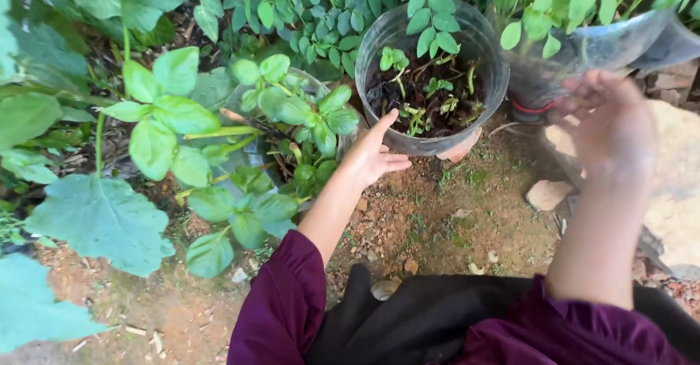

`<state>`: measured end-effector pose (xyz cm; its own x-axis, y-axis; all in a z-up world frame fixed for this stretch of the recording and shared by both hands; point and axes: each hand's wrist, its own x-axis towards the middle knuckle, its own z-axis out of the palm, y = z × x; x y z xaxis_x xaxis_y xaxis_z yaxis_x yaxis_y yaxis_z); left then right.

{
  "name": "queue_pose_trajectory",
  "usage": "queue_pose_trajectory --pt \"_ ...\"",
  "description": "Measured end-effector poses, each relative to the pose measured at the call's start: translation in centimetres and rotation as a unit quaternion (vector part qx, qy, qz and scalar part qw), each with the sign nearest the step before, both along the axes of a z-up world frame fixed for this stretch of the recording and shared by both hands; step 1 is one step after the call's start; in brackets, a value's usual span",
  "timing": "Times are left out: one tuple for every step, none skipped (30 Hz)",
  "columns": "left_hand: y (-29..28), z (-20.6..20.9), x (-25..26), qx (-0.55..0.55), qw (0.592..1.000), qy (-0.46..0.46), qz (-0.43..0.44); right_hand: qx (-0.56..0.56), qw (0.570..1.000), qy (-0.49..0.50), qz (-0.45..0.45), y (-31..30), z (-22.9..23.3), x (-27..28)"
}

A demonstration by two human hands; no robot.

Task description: Checking and arranging small plants growing in plastic containers in an outdoor garden.

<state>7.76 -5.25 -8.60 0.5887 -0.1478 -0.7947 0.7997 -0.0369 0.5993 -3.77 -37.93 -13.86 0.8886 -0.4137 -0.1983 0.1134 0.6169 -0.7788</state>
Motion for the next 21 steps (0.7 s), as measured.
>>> queue_pose_trajectory --pt "-0.3 -0.1 0.2 0.000 0.999 0.017 0.027 0.011 1.000 0.027 0.000 0.5 -0.9 -0.2" --pt "-0.2 -1.5 0.6 0.000 0.999 0.020 0.026 0.011 0.999 0.030 0.000 1.2 -1.0 -0.1" --pt "-0.1 -2.9 1.0 -0.052 0.998 -0.009 0.032 0.011 0.998 0.057 -0.009 1.9 -1.1 -0.1" --pt "0.0 -4.3 1.5 -0.105 0.993 -0.038 0.039 0.011 0.996 0.085 -0.016 2.6 -1.2 0.0" --pt "-0.2 -3.4 1.3 -0.102 0.994 -0.034 0.036 0.014 0.996 0.088 -0.019 2.9 -1.3 0.1" --pt "-0.4 -2.6 1.2 -0.093 0.994 -0.012 0.063 0.001 0.995 0.096 -0.009 3.2 -1.4 0.3" --pt "-0.6 -1.9 0.9 -0.084 0.992 0.012 0.091 -0.012 0.994 0.105 0.001 3.6 -1.6 0.3" --pt "-0.3 -2.7 1.1 -0.081 0.993 0.018 0.088 -0.008 0.994 0.111 -0.001 3.5 -2.0 -0.1" --pt "-0.1 -3.5 1.3 -0.107 0.990 0.003 0.088 -0.013 0.994 0.111 0.000 3.3 -2.3 -0.3" --pt "0.1 -4.3 1.5 -0.133 0.987 -0.012 0.087 -0.019 0.994 0.111 0.001 3.1 -2.5 -0.5" --pt "0.3 -4.9 1.5 -0.132 0.987 -0.009 0.087 -0.018 0.993 0.114 0.000 2.7 -3.0 -0.7" --pt "0.5 -5.5 1.6 -0.160 0.984 -0.044 0.064 -0.013 0.993 0.115 -0.004 2.4 -3.5 -0.9" --pt "0.7 -6.0 1.7 -0.188 0.978 -0.080 0.042 -0.008 0.993 0.114 -0.007 2.1 -3.9 -1.0" --pt "0.6 -5.4 1.7 -0.187 0.978 -0.079 0.042 -0.008 0.993 0.114 -0.007 2.0 -4.7 -0.9" --pt "0.5 -4.9 1.6 -0.172 0.982 -0.068 0.050 -0.007 0.992 0.122 -0.008 1.8 -5.5 -0.8" --pt "0.3 -4.4 1.5 -0.157 0.984 -0.056 0.059 -0.007 0.991 0.130 -0.010 1.6 -6.3 -0.7" --pt "0.5 -4.6 1.6 -0.158 0.984 -0.053 0.057 -0.007 0.991 0.133 -0.012 1.6 -7.6 -0.6" --pt "0.6 -4.8 1.6 -0.147 0.986 -0.050 0.060 0.000 0.990 0.143 -0.003 1.6 -8.9 -0.6" --pt "0.7 -4.9 1.8 -0.138 0.987 -0.050 0.063 0.006 0.988 0.151 0.007 1.5 -10.1 -0.3" --pt "0.9 -5.7 2.0 -0.139 0.987 -0.050 0.061 0.005 0.988 0.151 0.006 1.8 -10.8 -0.1" --pt "1.3 -6.3 2.2 -0.155 0.985 -0.061 0.049 0.010 0.986 0.166 0.022 2.2 -11.6 0.3"
